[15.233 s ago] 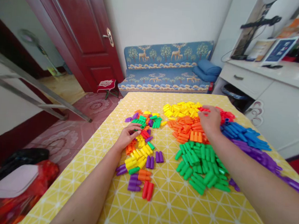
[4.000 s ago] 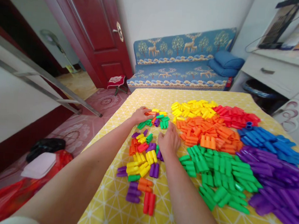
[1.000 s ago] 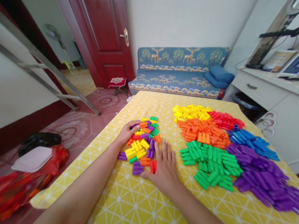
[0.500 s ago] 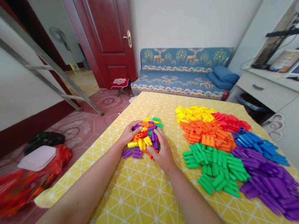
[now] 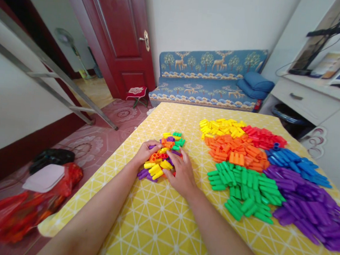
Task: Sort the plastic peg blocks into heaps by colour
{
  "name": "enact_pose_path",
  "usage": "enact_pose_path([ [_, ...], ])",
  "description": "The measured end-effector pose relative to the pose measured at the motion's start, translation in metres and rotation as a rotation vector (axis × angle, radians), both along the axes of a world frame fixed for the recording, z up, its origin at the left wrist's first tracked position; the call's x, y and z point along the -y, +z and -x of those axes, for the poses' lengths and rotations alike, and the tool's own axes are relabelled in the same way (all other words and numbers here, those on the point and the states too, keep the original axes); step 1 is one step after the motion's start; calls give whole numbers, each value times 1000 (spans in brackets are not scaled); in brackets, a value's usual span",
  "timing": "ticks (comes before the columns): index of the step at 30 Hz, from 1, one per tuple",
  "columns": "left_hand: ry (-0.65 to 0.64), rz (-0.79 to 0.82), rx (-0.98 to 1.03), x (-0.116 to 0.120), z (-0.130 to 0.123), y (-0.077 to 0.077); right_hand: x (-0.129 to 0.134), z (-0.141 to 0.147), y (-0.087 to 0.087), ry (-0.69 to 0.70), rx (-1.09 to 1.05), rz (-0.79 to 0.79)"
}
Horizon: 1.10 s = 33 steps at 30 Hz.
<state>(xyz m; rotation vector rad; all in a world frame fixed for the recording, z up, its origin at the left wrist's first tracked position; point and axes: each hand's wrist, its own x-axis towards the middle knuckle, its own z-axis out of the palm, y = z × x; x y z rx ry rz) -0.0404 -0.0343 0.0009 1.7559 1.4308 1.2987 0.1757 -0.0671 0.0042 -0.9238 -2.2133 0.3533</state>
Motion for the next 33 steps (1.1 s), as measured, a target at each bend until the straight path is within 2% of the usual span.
enact_pose_path([
  [7,4,-15,-13,4,-4,3,5,4,5,90,69,-71],
  [14,13,-29,3,4,-6,4,10,8,7,79,136,-60],
  [18,15,-17,-4,5,-6,5,10,7,7,73,82,-45],
  [22,31,-6,5,5,-6,5,10,4,8,19,-151,-22],
  [25,43,1,15,3,-5,4,7,-1,12,-92,-423,93],
  [29,34,19,2,1,-3,1,-13,-16,14,-285,-866,253],
  [33,43,32,20,1,-3,1,-37,-34,10,-377,-1136,221],
])
